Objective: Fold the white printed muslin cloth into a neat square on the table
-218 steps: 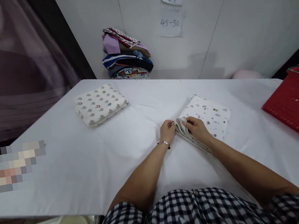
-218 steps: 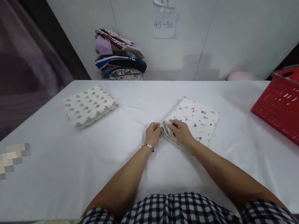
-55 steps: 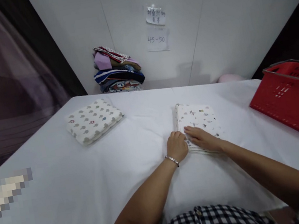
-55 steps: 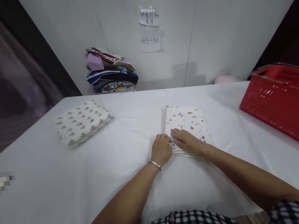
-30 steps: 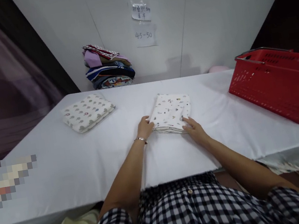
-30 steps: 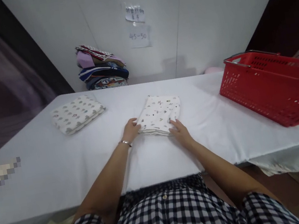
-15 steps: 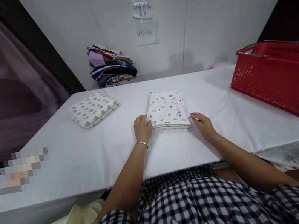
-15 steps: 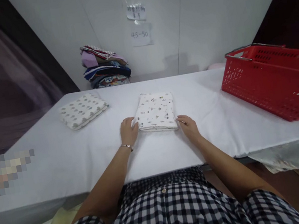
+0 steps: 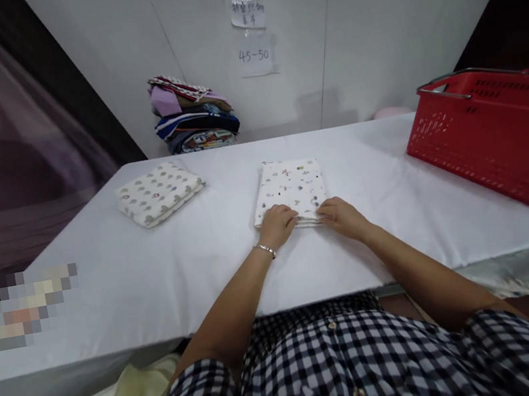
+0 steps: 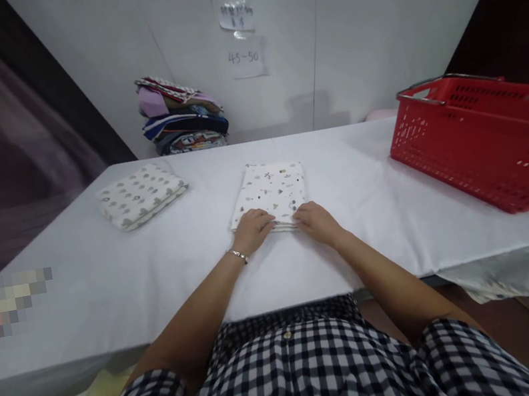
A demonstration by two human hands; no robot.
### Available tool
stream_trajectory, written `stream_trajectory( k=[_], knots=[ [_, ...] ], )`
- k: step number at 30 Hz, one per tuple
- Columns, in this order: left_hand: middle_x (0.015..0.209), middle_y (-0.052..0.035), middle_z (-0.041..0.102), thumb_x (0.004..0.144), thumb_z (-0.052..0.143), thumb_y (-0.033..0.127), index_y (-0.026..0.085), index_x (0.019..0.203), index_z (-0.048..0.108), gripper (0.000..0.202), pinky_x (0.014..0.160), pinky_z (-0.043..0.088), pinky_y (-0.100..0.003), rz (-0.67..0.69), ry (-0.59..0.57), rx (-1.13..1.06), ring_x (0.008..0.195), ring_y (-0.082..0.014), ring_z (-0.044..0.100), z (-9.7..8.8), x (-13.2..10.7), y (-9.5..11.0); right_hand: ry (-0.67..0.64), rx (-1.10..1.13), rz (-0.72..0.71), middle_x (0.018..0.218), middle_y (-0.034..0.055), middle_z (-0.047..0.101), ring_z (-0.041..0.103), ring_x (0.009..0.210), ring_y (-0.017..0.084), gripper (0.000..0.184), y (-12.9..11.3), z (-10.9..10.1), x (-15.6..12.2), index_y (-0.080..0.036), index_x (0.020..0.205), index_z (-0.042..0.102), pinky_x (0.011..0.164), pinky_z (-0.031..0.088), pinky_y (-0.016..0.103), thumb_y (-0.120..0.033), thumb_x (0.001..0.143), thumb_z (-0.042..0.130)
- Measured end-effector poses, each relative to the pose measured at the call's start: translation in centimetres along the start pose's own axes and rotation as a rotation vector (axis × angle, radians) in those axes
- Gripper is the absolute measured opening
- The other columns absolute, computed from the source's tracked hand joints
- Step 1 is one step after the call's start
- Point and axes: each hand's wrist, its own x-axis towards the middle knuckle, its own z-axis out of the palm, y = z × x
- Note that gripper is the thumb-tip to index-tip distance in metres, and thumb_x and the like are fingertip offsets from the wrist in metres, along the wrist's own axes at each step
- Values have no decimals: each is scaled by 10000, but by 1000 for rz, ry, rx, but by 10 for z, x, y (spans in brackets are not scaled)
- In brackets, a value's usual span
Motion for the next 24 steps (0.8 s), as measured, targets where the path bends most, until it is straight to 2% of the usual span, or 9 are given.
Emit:
stream_trajectory(
  k=[8, 17, 24],
  knots=[
    [923, -34, 618, 897, 428, 321, 224, 942, 622, 221, 780, 372, -338, -21, 36, 12, 880, -179, 500, 6, -5, 1, 158, 32, -49, 1017, 78, 606, 516, 937, 217, 257, -1, 11, -16, -221, 1086, 596, 800, 478, 386, -204, 876, 449],
    [922, -36, 601, 912, 392, 307, 209, 916, 581, 213, 760, 361, -336, -34, -1, 60, 868, -177, 489, 1, -5, 6, 166, 26, -26, 992, 72, 622, 520, 922, 211, 271, 0, 13, -14, -217, 1106, 564, 787, 470, 369, -178, 891, 404],
    [863, -53, 583, 913, 376, 284, 191, 868, 555, 206, 735, 356, -353, -63, 20, 114, 843, -196, 487, 4, -2, 9, 98, 38, -24, 1048, 84, 601, 514, 958, 235, 284, -6, 10, -14, -226, 1137, 537, 826, 417, 408, -227, 873, 433]
  ],
)
